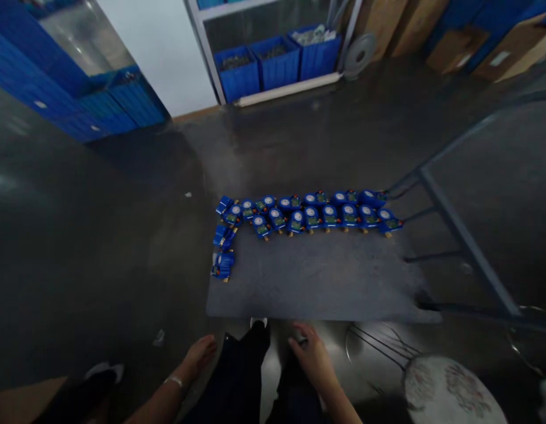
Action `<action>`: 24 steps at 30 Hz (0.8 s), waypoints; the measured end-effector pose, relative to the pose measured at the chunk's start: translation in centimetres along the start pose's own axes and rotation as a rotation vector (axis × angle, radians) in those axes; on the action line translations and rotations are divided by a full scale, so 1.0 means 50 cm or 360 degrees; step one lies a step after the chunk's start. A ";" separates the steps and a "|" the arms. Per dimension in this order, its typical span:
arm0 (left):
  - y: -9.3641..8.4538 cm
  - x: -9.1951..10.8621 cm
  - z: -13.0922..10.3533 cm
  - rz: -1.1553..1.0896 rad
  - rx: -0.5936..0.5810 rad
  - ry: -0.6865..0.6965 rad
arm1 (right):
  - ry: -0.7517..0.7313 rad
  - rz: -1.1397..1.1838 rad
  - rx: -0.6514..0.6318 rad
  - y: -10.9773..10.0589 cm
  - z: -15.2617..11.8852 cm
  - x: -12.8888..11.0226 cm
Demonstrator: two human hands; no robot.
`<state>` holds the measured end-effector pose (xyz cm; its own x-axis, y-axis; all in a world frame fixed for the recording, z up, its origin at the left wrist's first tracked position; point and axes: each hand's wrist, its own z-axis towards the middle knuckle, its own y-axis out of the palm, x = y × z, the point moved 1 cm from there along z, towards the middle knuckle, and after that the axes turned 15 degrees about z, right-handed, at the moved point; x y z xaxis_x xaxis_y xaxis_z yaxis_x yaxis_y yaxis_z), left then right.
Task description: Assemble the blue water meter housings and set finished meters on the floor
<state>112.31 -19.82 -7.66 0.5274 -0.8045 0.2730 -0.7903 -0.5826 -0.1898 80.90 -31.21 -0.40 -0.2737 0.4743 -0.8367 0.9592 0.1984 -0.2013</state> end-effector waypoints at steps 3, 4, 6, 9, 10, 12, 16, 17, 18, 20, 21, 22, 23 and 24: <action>-0.012 0.043 0.094 -0.0107 0.0084 -0.0152 | 0.0034 -0.0073 -0.0221 0.122 0.167 -0.022; -0.008 0.053 0.127 -0.0157 0.0109 -0.0175 | 0.0054 -0.0096 -0.0277 0.160 0.226 -0.027; 0.008 0.068 0.196 -0.0274 0.0158 -0.0217 | 0.0098 -0.0131 -0.0368 0.235 0.347 -0.033; 0.051 0.088 0.302 -0.0510 0.0181 -0.0268 | 0.0168 -0.0158 -0.0446 0.361 0.525 -0.031; 0.068 0.097 0.335 -0.0601 0.0170 -0.0283 | 0.0193 -0.0164 -0.0450 0.407 0.579 -0.027; 0.104 0.120 0.395 -0.0784 0.0125 -0.0316 | 0.0240 -0.0173 -0.0414 0.500 0.675 -0.016; 0.166 0.179 0.488 -0.1113 0.0015 -0.0357 | 0.0274 -0.0185 -0.0222 0.678 0.823 -0.002; 0.176 0.193 0.507 -0.1174 -0.0001 -0.0356 | 0.0279 -0.0188 -0.0158 0.718 0.851 -0.003; 0.183 0.205 0.523 -0.1223 -0.0008 -0.0352 | 0.0283 -0.0192 -0.0098 0.754 0.875 -0.005; 0.192 0.225 0.552 -0.1291 0.0002 -0.0348 | 0.0294 -0.0208 0.0002 0.818 0.913 -0.010; 0.193 0.233 0.565 -0.1313 0.0019 -0.0353 | 0.0307 -0.0221 0.0046 0.844 0.927 -0.013; 0.193 0.239 0.575 -0.1329 0.0042 -0.0364 | 0.0324 -0.0239 0.0088 0.867 0.939 -0.014; 0.194 0.243 0.584 -0.1340 0.0064 -0.0377 | 0.0338 -0.0259 0.0128 0.886 0.949 -0.015; 0.194 0.246 0.591 -0.1346 0.0086 -0.0374 | 0.0348 -0.0281 0.0168 0.902 0.957 -0.016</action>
<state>120.33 -38.80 -34.02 0.9848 -0.1005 0.1419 -0.0931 -0.9940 -0.0576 127.75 -63.67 -33.18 -0.4346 0.6161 -0.6569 0.8944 0.2094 -0.3953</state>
